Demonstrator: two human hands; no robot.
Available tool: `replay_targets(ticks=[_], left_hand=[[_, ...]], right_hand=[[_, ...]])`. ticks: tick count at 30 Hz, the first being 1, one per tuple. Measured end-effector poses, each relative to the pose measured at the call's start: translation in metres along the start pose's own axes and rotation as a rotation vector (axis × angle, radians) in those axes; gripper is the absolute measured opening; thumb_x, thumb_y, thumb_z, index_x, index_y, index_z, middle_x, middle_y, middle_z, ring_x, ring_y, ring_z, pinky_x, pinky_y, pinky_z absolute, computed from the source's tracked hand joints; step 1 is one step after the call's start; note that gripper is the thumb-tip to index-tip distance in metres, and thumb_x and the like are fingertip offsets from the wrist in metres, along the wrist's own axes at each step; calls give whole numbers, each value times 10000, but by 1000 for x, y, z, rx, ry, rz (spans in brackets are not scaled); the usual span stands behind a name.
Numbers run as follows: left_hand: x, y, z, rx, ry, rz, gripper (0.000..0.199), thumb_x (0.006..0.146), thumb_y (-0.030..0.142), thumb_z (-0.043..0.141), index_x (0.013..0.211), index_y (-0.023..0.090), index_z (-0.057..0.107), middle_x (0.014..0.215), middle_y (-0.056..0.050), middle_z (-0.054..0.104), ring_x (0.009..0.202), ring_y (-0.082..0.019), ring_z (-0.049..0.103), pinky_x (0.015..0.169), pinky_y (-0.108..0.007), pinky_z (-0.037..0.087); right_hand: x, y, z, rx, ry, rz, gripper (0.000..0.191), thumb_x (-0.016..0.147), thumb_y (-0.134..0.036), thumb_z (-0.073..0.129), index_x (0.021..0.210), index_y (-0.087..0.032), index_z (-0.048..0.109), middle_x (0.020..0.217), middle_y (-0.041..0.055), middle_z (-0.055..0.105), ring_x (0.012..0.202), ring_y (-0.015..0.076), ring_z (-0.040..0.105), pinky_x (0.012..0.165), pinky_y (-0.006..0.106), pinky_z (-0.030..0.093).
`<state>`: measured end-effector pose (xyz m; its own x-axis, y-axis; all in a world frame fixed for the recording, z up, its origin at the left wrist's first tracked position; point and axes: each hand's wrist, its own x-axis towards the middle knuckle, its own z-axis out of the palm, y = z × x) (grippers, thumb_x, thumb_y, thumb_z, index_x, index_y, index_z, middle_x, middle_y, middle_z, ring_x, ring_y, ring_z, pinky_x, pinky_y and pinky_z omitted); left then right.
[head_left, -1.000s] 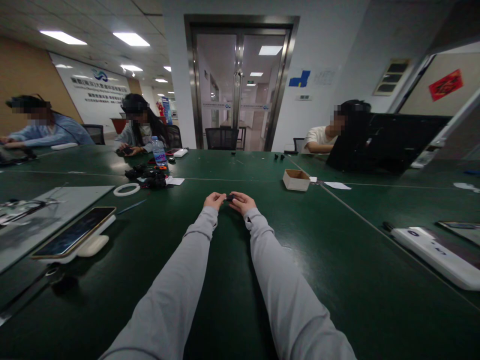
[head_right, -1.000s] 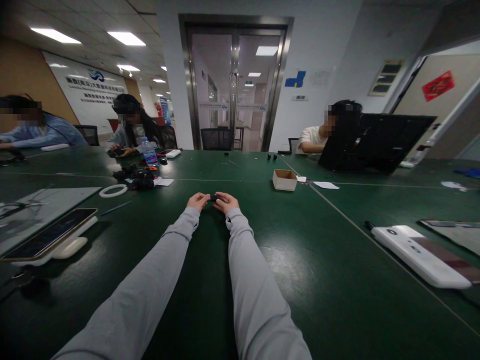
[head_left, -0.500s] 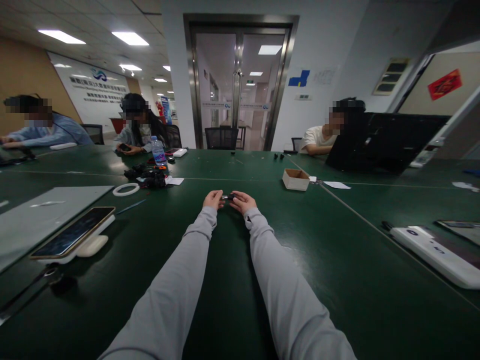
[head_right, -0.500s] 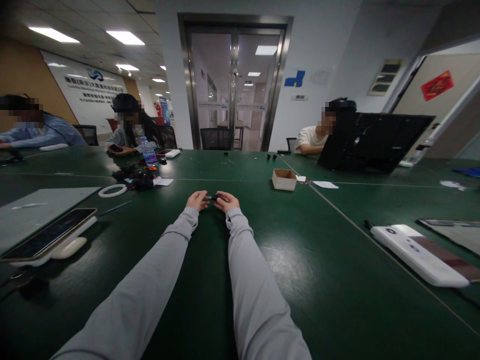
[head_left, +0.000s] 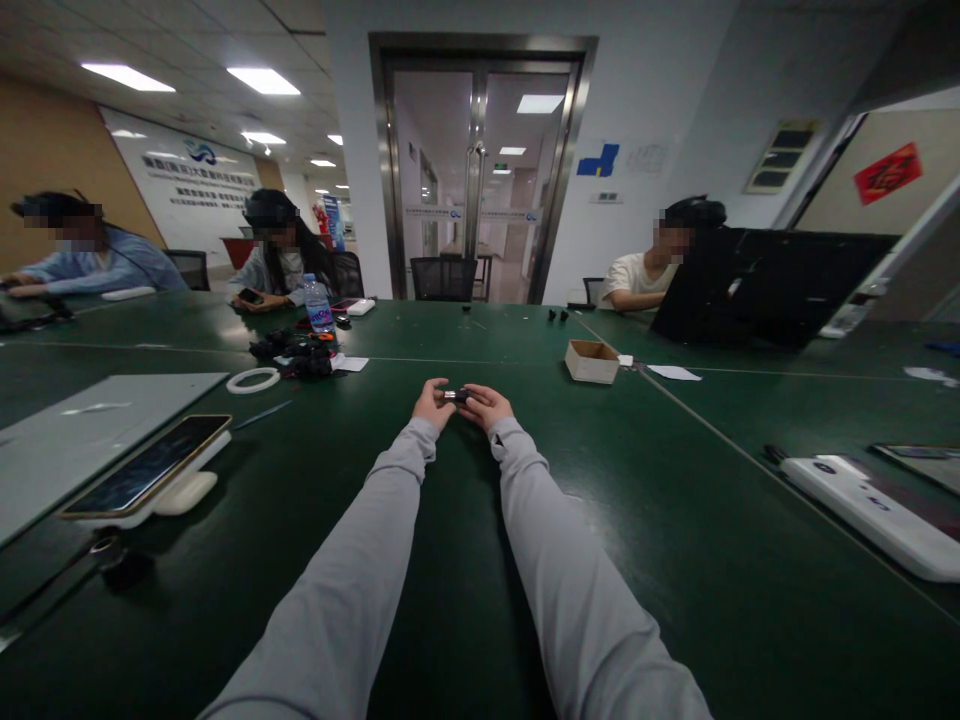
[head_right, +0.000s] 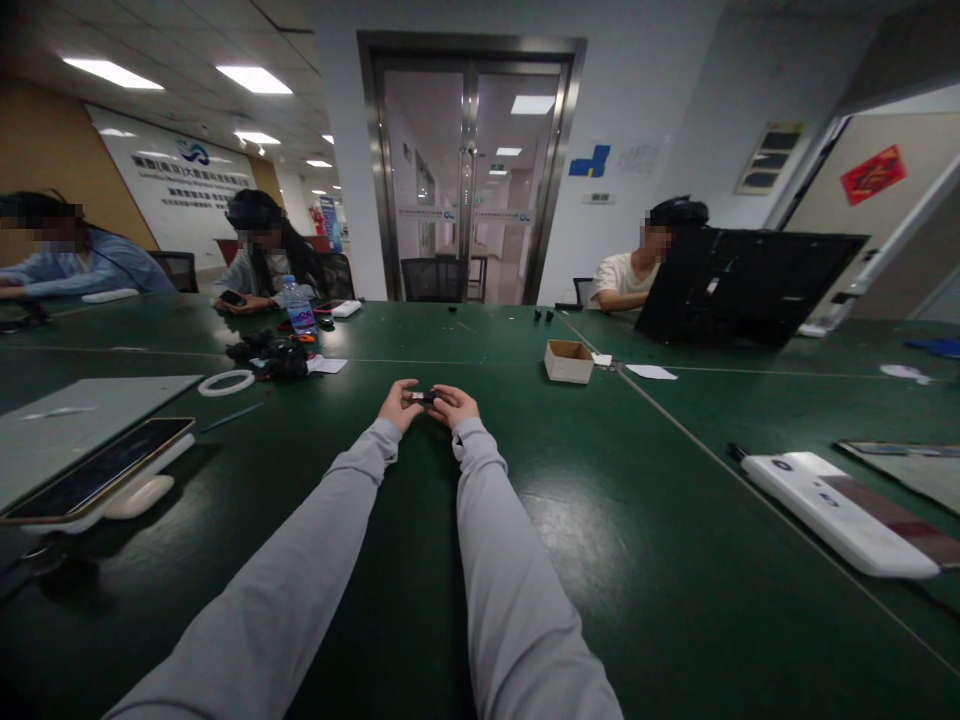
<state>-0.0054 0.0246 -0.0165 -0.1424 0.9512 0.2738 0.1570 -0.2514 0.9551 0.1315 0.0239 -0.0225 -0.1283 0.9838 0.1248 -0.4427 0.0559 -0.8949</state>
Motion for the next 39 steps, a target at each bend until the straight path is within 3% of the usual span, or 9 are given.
replay_targets(ticks=[5,10,14,18,22,26,30,35,39], left_hand=[[4,0,-1,-6,-12,-104,320,703,293,525,1004,183,512,655,9,539,453,-65,452,463,-200,392],[6,1,-1,-71,46,-105,378,617,212,620,982,186,526,843,-33,550,566,-70,509,471,-181,412],[4,4,-1,-111,37,-227,296,730,330,512,975,165,507,674,-2,529,450,-64,467,397,-181,367],[3,7,-2,-126,17,-150,329,660,230,608,970,186,507,742,5,544,515,-56,511,446,-166,401],[1,8,-1,-78,3,-251,258,762,321,489,967,165,499,629,16,520,401,-50,453,380,-167,354],[-1,10,0,-39,-22,-154,303,702,230,572,992,182,498,648,29,521,430,-39,461,400,-149,369],[-2,11,-1,-22,-30,-241,272,772,347,471,974,167,498,560,31,505,372,-55,449,359,-159,337],[-1,11,-2,-56,-39,-213,259,743,239,509,992,169,494,551,42,503,380,-52,462,376,-154,348],[-2,13,-2,-64,-52,-256,247,781,323,452,956,157,509,476,59,454,315,-46,383,337,-157,296]], right_hand=[[0,-1,1,-6,-7,10,279,605,-92,667,857,-199,618,893,26,660,775,164,646,764,367,531],[-1,-2,1,-11,-8,16,273,618,-72,650,858,-199,619,897,29,660,768,163,646,773,376,527],[-1,-2,1,-11,-16,15,275,615,-79,653,860,-198,619,911,31,658,782,163,642,766,366,530],[0,-1,0,-7,-16,19,295,600,-78,662,869,-191,618,924,34,653,833,173,630,765,362,531],[0,-1,0,-4,-16,19,293,601,-70,657,864,-190,618,912,29,650,827,172,629,752,359,537],[-1,-2,1,2,-13,15,289,605,-60,648,861,-189,615,907,27,647,824,166,627,755,356,536],[-4,-5,4,-7,2,28,281,605,-62,646,856,-183,613,898,29,645,805,162,629,739,345,541],[-4,-5,5,-23,12,28,286,596,-60,651,854,-178,608,909,33,645,820,157,622,737,336,540],[-2,-3,2,-17,0,27,283,607,-56,641,860,-177,609,911,34,641,822,159,624,749,348,536]])
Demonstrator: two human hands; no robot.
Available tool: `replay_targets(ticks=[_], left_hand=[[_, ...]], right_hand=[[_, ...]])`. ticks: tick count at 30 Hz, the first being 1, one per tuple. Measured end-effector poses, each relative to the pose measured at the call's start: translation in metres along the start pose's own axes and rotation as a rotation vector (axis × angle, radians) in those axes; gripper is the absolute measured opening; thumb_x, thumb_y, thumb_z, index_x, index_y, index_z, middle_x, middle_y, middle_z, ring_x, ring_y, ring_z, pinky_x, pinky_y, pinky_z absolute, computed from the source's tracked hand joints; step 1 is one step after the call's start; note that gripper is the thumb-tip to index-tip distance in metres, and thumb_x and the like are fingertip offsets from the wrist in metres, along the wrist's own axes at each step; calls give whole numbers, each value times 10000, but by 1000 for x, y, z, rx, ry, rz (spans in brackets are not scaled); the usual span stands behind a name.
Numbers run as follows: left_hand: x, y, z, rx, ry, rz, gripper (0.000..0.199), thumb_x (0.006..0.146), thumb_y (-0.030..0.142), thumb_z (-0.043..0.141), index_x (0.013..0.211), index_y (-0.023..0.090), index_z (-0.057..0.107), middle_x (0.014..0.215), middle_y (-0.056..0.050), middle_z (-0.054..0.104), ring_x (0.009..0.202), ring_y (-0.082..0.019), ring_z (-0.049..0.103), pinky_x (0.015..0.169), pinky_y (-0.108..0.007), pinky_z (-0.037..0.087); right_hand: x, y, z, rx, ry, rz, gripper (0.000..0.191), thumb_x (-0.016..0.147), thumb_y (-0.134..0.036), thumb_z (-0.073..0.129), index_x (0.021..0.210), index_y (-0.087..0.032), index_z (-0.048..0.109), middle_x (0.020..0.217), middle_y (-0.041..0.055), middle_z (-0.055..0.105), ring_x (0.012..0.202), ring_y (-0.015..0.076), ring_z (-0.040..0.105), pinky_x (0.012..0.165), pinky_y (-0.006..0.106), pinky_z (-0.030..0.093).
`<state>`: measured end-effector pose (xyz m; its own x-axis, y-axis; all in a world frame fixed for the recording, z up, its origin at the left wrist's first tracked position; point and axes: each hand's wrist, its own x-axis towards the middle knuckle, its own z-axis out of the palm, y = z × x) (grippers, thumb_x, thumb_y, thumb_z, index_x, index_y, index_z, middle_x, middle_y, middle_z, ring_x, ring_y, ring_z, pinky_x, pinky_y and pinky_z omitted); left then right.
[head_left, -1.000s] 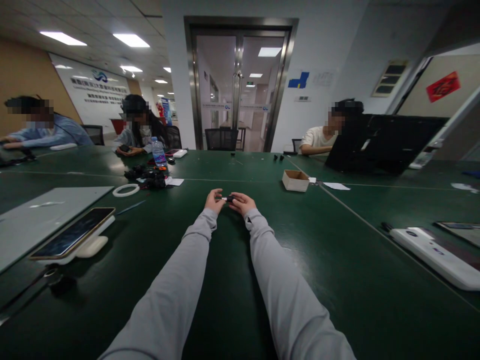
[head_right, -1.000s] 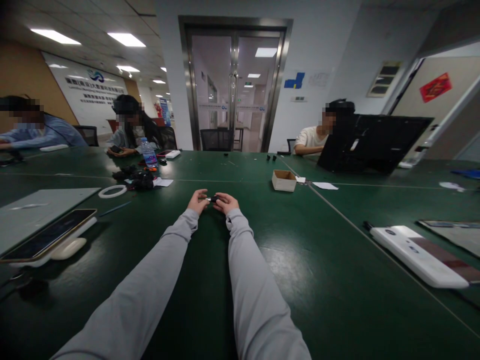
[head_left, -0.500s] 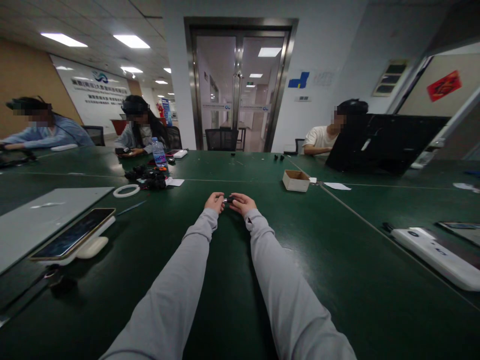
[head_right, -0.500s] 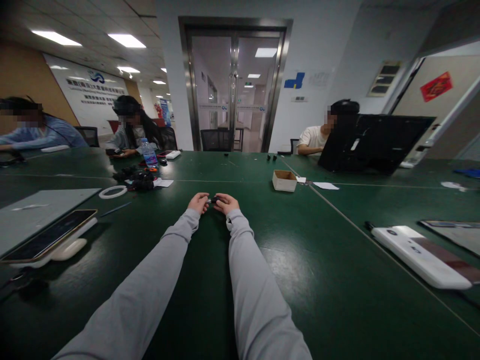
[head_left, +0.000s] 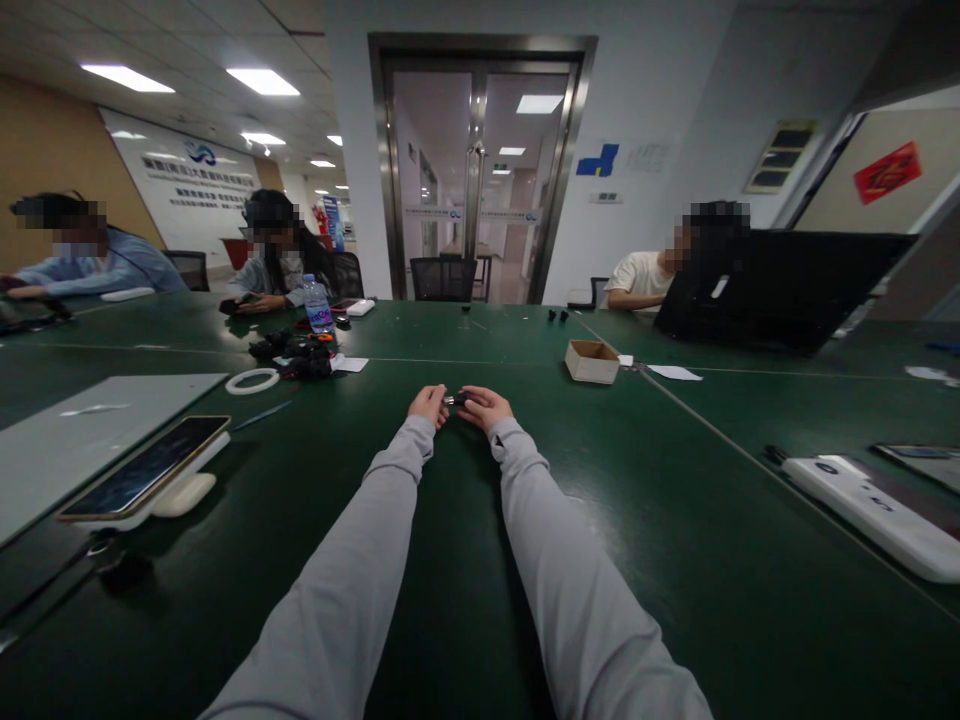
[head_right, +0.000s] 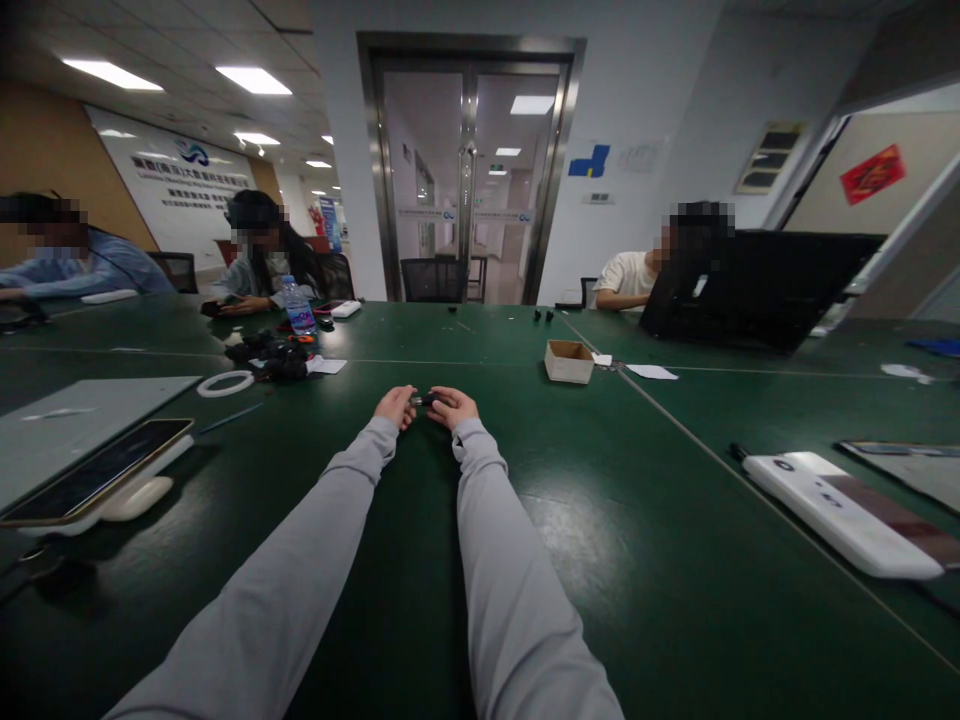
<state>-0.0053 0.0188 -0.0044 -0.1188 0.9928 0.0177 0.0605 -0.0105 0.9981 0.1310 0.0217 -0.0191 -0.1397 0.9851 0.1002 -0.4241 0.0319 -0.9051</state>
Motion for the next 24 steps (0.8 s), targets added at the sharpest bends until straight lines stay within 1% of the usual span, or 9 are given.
replay_targets(ticks=[2,4,6,9,11,13,17,21,24], left_hand=[[-2,2,0,2,-23,28,225,778,281,463,958,156,511,461,73,421,310,-38,354,332,-150,278],[-3,4,1,-17,-45,45,243,747,209,505,984,158,502,507,69,445,344,-35,392,348,-145,301],[-4,5,1,-25,-62,35,244,760,225,488,993,152,499,538,55,469,360,-43,419,349,-153,313],[-5,5,1,-8,-54,47,244,808,274,404,983,142,511,498,55,447,326,-45,378,326,-160,284],[-4,5,1,-1,-44,72,226,787,225,436,983,146,516,508,55,451,349,-40,389,343,-151,301],[-4,4,1,-4,-46,63,230,760,186,466,980,149,519,538,48,470,380,-39,414,364,-147,326],[-3,2,1,2,-50,56,239,789,247,418,978,146,524,500,53,438,348,-42,365,341,-156,297],[-2,1,0,3,-38,82,254,726,189,492,973,154,534,556,41,477,405,-42,411,381,-151,333],[-2,1,-1,2,-56,65,252,730,217,471,965,158,544,517,50,454,371,-42,377,368,-159,313]], right_hand=[[1,1,-1,5,-3,-5,286,606,-54,643,862,-179,609,906,33,640,819,161,626,752,350,536],[1,1,-2,9,-3,-9,290,606,-60,650,865,-183,608,905,32,641,811,163,630,753,353,536],[1,2,-2,5,-5,-10,291,607,-69,657,869,-187,608,912,34,641,803,166,634,752,356,538],[2,3,-3,-13,-8,-11,290,606,-74,664,868,-187,610,921,39,639,796,169,637,751,362,539],[3,4,-3,-15,-1,-13,292,601,-74,669,864,-186,609,919,40,640,801,171,636,756,367,537],[4,5,-3,-13,4,-9,294,598,-79,673,864,-186,608,913,41,643,800,173,638,760,371,535],[4,5,-4,-12,-11,-1,303,594,-92,681,872,-187,608,900,36,647,768,168,644,748,362,539],[2,4,-4,-7,-16,-7,308,588,-89,686,871,-182,606,895,36,646,756,167,647,758,365,536],[2,3,-3,-14,-35,7,304,597,-96,684,878,-180,603,901,40,647,756,165,647,758,357,537]])
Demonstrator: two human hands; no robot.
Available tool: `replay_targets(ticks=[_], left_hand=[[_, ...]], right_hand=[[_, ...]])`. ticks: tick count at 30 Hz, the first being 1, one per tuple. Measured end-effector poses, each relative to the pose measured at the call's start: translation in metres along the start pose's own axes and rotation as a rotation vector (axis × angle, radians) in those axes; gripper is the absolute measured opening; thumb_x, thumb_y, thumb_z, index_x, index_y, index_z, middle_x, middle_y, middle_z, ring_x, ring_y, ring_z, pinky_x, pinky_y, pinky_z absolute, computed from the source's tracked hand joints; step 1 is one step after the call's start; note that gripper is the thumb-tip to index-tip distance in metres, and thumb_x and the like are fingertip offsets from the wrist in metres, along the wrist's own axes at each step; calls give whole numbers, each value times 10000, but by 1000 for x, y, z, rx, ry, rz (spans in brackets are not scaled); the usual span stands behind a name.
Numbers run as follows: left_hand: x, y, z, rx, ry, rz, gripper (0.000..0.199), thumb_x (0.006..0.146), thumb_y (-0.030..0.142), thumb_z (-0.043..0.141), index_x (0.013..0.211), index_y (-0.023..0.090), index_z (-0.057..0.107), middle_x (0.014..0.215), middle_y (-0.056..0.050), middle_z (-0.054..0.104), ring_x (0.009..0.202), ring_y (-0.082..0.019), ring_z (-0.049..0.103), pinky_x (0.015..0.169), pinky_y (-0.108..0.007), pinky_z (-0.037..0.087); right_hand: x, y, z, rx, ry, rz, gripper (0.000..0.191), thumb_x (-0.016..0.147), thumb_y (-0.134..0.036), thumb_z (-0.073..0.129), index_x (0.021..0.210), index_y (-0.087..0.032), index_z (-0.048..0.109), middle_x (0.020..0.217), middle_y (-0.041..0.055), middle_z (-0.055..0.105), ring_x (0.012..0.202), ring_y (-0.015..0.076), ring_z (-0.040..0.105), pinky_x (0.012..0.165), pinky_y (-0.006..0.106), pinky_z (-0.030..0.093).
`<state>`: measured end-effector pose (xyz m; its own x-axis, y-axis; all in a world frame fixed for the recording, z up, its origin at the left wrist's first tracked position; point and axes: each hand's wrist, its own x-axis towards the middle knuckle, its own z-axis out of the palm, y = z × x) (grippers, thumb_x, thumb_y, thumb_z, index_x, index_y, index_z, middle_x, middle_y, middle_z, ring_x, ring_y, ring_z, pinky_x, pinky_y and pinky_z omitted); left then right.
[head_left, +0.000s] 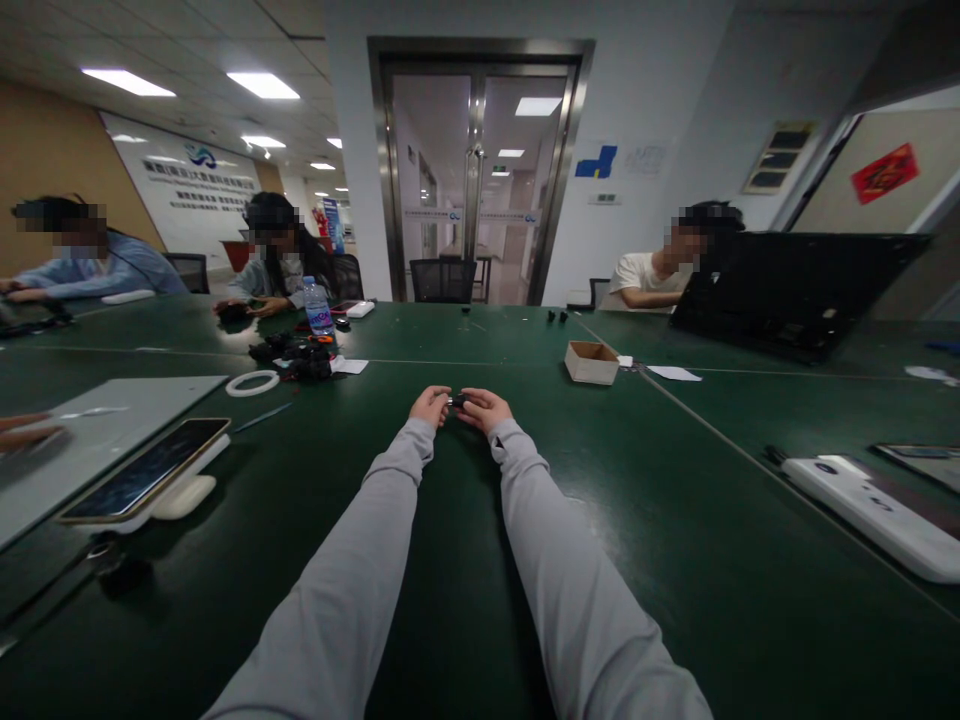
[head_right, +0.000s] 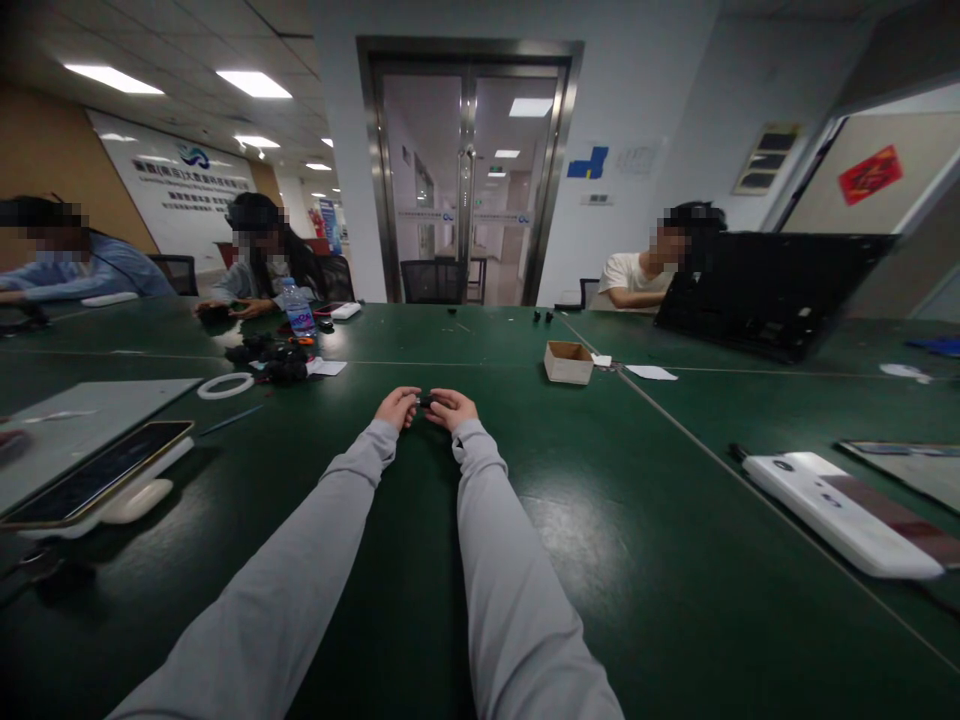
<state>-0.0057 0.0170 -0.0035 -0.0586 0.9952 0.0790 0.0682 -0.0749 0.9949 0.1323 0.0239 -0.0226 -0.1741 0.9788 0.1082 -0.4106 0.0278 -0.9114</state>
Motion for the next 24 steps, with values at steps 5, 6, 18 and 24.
replay_targets(ticks=[5,6,18,24], left_hand=[[-1,1,-2,-7,-35,34,308,674,140,442,957,169,560,496,57,413,386,-51,373,370,-156,321],[-1,1,-2,-9,-39,41,319,659,126,438,947,171,566,500,55,415,398,-54,381,376,-155,330],[-5,9,-4,-53,-64,60,363,590,114,435,918,159,583,491,49,426,404,-61,377,378,-164,320],[-1,4,-8,-115,-90,63,394,581,146,442,954,157,569,471,57,433,387,-60,376,381,-170,313]], right_hand=[[-3,-5,6,-18,41,42,254,629,-84,662,856,-178,595,869,39,650,703,150,653,695,309,557],[-4,-7,8,-26,58,56,233,639,-87,657,847,-172,593,846,42,652,681,149,653,676,303,559],[-12,-20,18,-175,67,116,252,726,-307,599,916,-157,528,433,-35,559,342,86,511,352,185,424],[-9,-20,13,-331,11,202,300,698,-415,607,737,-132,514,368,-9,542,261,76,424,272,175,321]])
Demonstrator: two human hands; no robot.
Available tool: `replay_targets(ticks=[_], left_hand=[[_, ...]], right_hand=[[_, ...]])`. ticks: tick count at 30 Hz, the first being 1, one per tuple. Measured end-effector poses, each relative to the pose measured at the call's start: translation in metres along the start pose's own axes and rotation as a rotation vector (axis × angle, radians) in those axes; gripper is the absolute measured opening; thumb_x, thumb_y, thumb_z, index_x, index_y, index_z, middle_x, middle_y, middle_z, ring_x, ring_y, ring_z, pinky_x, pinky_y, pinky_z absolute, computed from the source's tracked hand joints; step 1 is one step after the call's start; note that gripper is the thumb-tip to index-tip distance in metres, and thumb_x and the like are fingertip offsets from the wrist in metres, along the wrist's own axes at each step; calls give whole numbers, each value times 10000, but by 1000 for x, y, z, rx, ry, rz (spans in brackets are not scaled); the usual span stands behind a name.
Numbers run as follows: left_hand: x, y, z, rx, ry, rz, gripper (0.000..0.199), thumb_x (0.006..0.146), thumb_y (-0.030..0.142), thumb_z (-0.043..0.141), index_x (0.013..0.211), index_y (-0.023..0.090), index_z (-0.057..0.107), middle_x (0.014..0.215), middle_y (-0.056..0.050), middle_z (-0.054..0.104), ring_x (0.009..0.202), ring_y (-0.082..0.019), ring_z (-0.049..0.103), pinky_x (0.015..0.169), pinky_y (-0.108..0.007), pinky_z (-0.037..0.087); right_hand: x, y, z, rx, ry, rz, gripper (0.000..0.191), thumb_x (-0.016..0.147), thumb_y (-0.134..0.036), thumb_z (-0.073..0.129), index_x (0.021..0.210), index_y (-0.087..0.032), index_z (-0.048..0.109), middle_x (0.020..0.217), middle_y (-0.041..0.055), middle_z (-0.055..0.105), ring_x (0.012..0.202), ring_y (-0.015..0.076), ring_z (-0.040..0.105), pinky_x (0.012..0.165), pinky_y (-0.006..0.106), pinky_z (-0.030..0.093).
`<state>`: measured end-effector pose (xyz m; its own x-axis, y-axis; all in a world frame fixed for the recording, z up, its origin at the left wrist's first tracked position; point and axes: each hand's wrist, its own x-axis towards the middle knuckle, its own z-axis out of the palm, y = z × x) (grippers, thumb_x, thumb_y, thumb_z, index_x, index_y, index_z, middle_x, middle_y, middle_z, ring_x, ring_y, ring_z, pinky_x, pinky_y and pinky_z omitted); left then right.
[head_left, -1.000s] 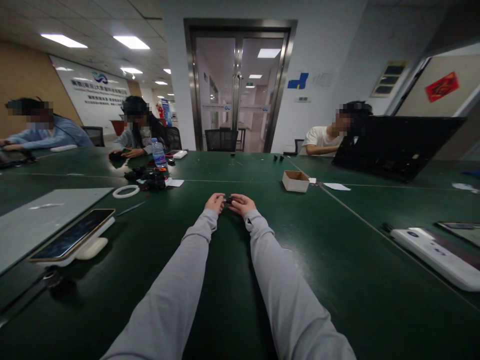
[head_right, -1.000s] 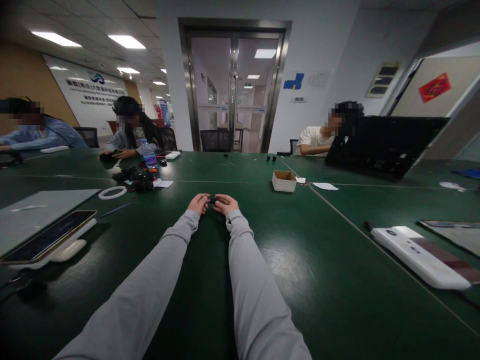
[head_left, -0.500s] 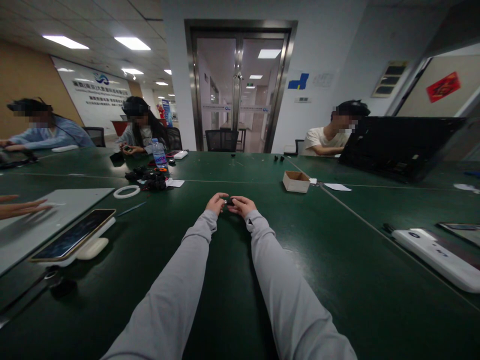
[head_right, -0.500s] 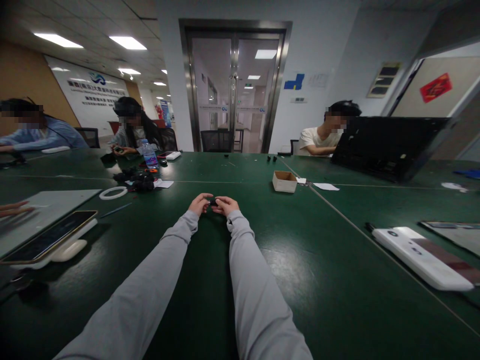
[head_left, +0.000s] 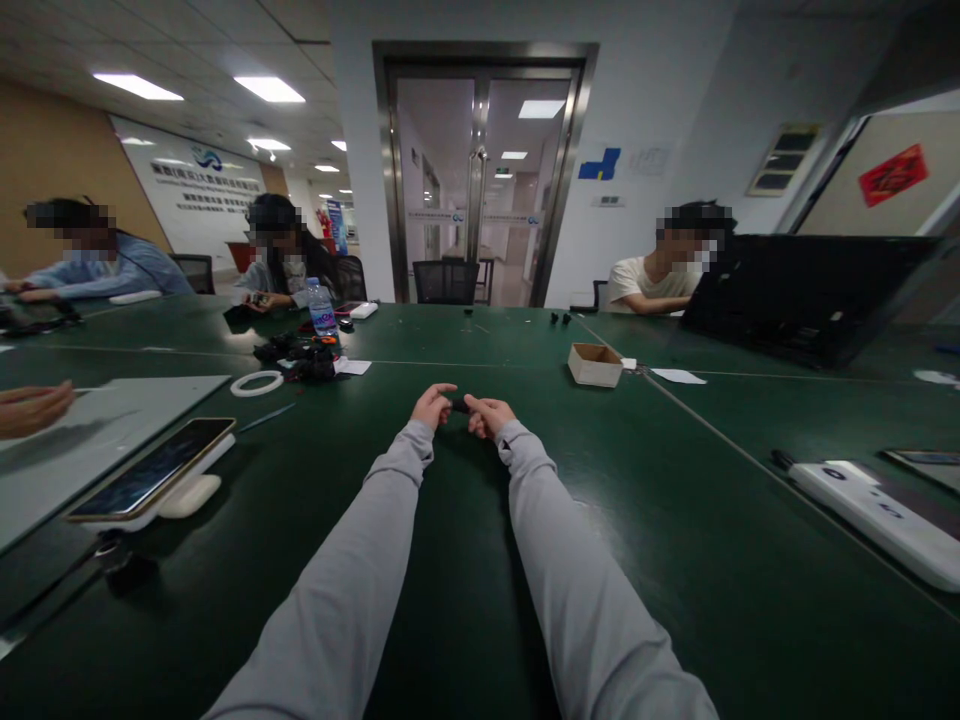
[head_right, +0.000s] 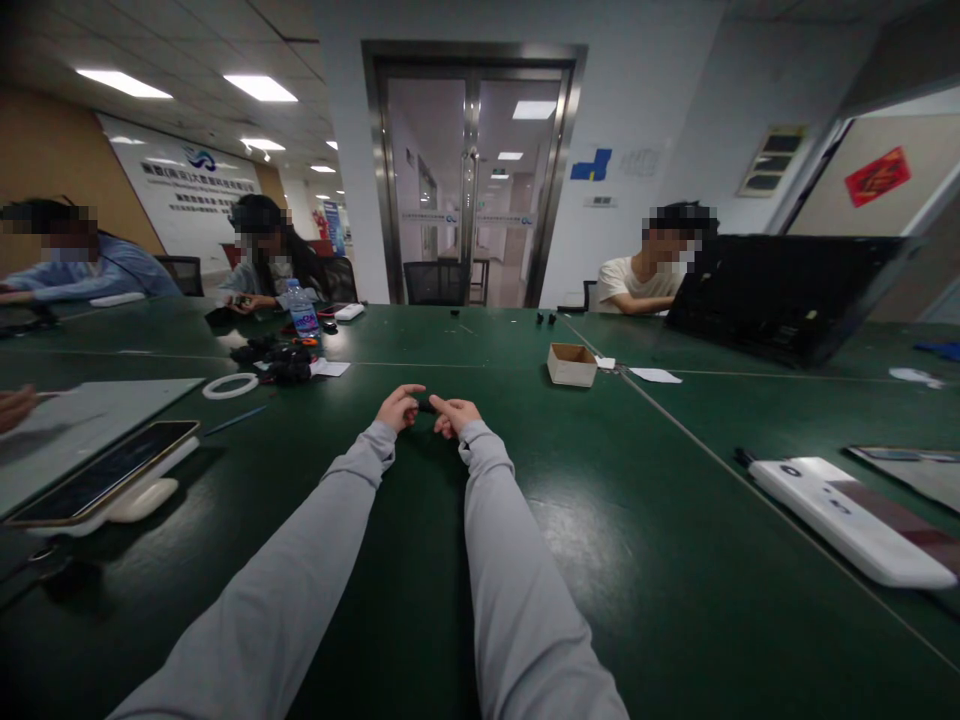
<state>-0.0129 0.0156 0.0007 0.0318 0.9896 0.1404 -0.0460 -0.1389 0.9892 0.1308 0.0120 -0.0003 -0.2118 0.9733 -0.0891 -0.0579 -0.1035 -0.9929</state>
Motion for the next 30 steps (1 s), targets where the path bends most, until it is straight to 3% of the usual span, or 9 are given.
replay_targets(ticks=[2,6,10,13,18,21,26,30], left_hand=[[0,0,0,-16,-8,-3,394,580,157,448,956,158,564,467,57,440,388,-61,380,381,-171,309],[-2,1,1,-4,2,8,383,566,150,457,936,153,559,451,63,430,377,-60,366,371,-173,296],[-4,2,3,12,8,31,374,570,149,449,926,151,562,439,69,411,366,-58,353,362,-175,286],[-4,3,3,22,13,36,371,574,151,448,926,149,565,435,69,412,364,-57,353,363,-175,286],[-4,3,2,12,28,23,366,582,152,441,925,150,567,437,68,419,361,-56,354,368,-175,293],[-3,1,1,9,36,8,364,582,151,446,925,151,568,429,70,417,355,-55,349,368,-173,289],[-2,1,2,25,34,12,350,584,150,448,912,156,573,434,68,418,357,-56,350,368,-174,288],[-3,1,1,20,49,7,329,589,146,444,889,154,578,431,65,413,359,-56,346,370,-172,284]], right_hand=[[0,0,-1,-48,3,3,361,697,-492,573,728,-138,507,351,-13,531,231,78,387,246,186,291],[-4,-3,0,-52,-1,-59,388,612,-448,673,809,-171,486,462,-27,608,269,78,434,277,186,343],[-6,-11,1,-227,13,94,492,724,-623,426,659,-143,515,374,29,560,219,75,359,229,199,271],[-7,-16,1,-272,-33,200,577,741,-662,325,652,-130,528,369,53,556,233,90,389,239,209,305],[-11,-15,-6,-153,-129,132,366,670,-484,609,805,-162,498,431,-31,570,268,77,425,269,185,350],[-14,-15,-7,-86,-150,120,492,562,-337,739,940,-211,450,543,-54,618,327,77,487,322,185,410],[-13,-19,-1,-191,-91,268,473,727,-596,456,825,-136,511,461,29,592,284,89,452,272,194,355],[-14,-21,0,-136,-98,156,433,649,-457,649,955,-202,478,561,-16,633,324,77,484,288,167,346]])
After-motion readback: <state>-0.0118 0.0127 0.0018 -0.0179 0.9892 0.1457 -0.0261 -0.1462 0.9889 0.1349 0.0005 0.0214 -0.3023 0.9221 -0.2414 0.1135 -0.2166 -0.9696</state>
